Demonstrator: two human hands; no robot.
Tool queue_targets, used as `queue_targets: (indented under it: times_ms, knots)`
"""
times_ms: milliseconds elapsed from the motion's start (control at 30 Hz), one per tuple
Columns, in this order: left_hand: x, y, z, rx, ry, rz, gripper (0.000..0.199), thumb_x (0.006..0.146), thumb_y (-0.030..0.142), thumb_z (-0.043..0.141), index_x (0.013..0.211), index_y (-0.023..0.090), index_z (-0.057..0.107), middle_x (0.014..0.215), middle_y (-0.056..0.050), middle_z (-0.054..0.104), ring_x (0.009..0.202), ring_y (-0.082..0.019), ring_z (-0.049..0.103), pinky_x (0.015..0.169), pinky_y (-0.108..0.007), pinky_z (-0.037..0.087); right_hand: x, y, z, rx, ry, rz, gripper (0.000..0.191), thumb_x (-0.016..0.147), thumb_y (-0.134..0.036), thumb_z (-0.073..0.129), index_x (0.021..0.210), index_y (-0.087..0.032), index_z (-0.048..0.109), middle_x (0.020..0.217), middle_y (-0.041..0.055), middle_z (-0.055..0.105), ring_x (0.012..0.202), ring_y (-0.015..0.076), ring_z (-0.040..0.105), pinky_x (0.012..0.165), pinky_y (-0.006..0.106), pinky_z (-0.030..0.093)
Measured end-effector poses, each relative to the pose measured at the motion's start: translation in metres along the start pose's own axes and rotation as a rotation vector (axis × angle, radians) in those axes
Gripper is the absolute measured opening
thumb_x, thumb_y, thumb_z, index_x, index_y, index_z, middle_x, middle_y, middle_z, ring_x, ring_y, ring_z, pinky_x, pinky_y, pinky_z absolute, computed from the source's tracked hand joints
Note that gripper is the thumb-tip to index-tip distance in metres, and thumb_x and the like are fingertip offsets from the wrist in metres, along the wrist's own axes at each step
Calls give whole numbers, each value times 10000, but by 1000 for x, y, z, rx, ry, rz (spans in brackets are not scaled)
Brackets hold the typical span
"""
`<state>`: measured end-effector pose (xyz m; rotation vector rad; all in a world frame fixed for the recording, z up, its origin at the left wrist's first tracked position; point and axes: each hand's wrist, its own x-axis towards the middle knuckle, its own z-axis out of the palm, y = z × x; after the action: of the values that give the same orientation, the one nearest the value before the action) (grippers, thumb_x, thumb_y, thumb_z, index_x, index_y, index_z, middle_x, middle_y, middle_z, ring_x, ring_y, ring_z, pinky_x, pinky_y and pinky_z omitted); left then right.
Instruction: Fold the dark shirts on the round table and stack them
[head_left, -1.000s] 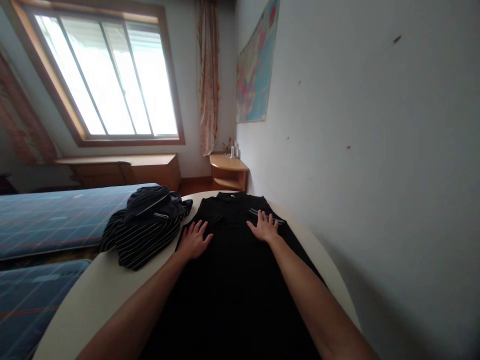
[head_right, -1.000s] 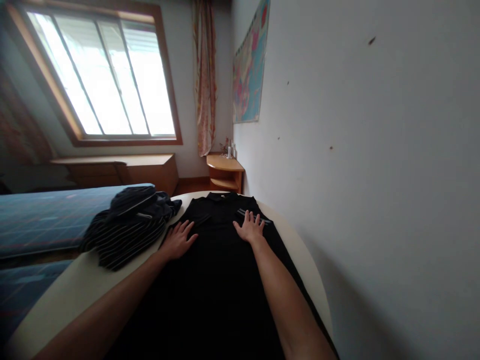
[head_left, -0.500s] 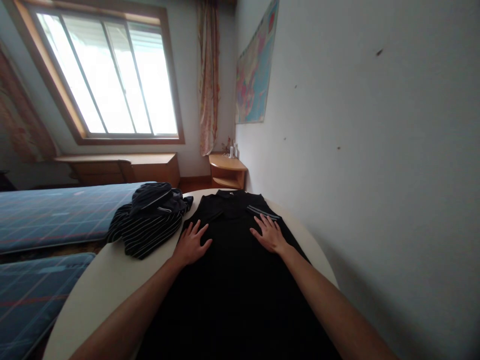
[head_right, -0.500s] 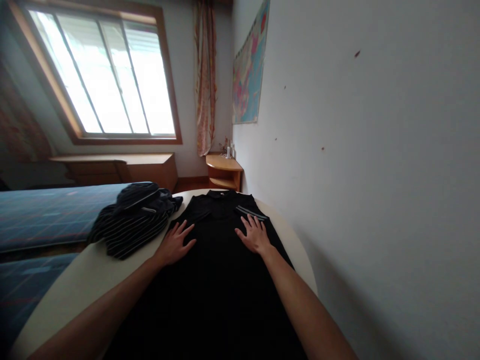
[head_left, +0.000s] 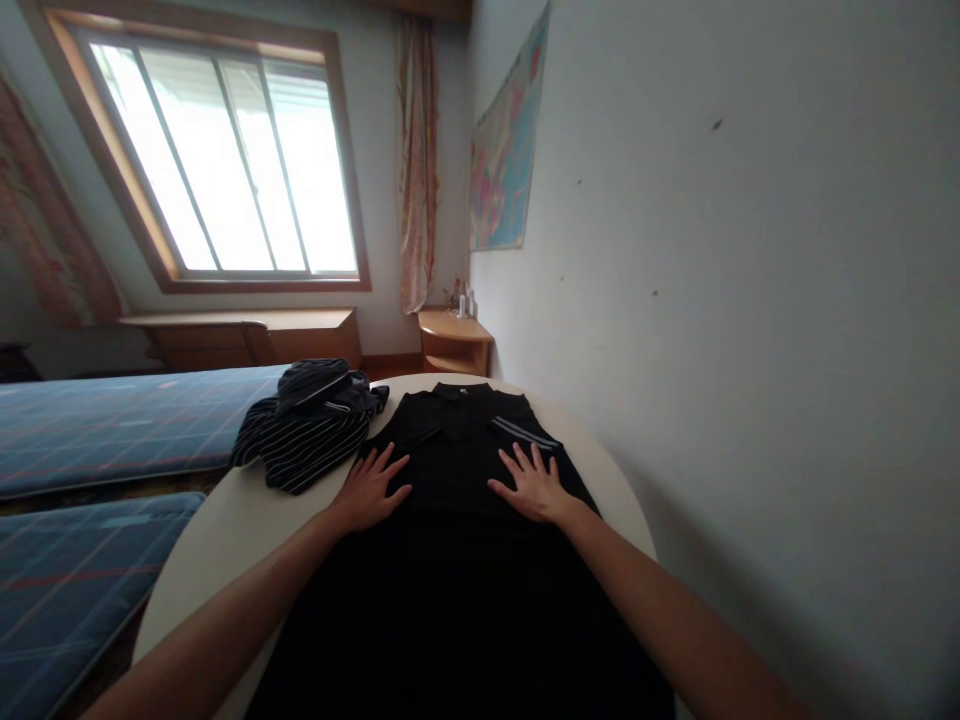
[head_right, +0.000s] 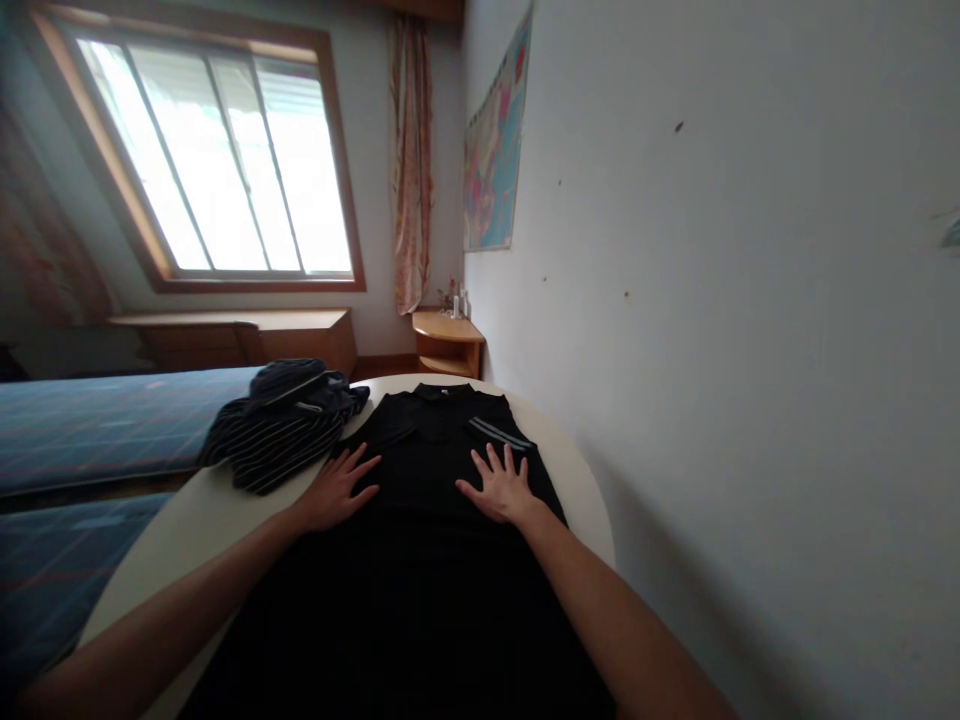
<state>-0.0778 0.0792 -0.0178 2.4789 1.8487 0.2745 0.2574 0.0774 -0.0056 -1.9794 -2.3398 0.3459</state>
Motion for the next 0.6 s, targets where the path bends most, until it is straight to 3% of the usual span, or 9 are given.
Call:
queue_targets:
  times_ms: [167, 300, 467, 600]
  knots:
    - [13, 20, -8, 11, -55, -132, 647, 921, 557, 432, 1502, 271, 412, 1627, -99, 237, 1461, -443, 219, 1141, -580, 237, 10, 2, -4, -1, 13, -14, 897, 855, -828, 235, 1578, -298, 184, 1662, 46, 65, 1505, 370, -62, 1162, 626, -25]
    - [24, 46, -10, 97, 16, -247, 581, 884, 454, 508, 1404, 199, 549, 1560, -150, 376, 1450, -477, 210, 1149, -615, 169, 18, 5, -3, 21, 85, -26, 823, 883, -776, 304, 1555, -301, 278, 1651, 39, 151, 1510, 357, 12, 1173, 603, 17]
    - [28, 72, 5, 22, 170, -208, 577, 930, 467, 457, 1449, 217, 491, 1591, -128, 324, 1454, -411, 259, 1151, -538, 242, 14, 7, -1, 73, 223, -57, 669, 943, -672, 314, 1473, -288, 452, 1603, 38, 310, 1499, 299, 159, 1192, 519, 84]
    - [24, 73, 16, -36, 175, -171, 575, 953, 491, 421, 1471, 245, 457, 1607, -106, 296, 1475, -378, 227, 1153, -544, 247, 9, 8, 0, 62, 212, -27, 711, 927, -697, 333, 1517, -303, 373, 1631, 36, 235, 1507, 298, 127, 1192, 507, 97]
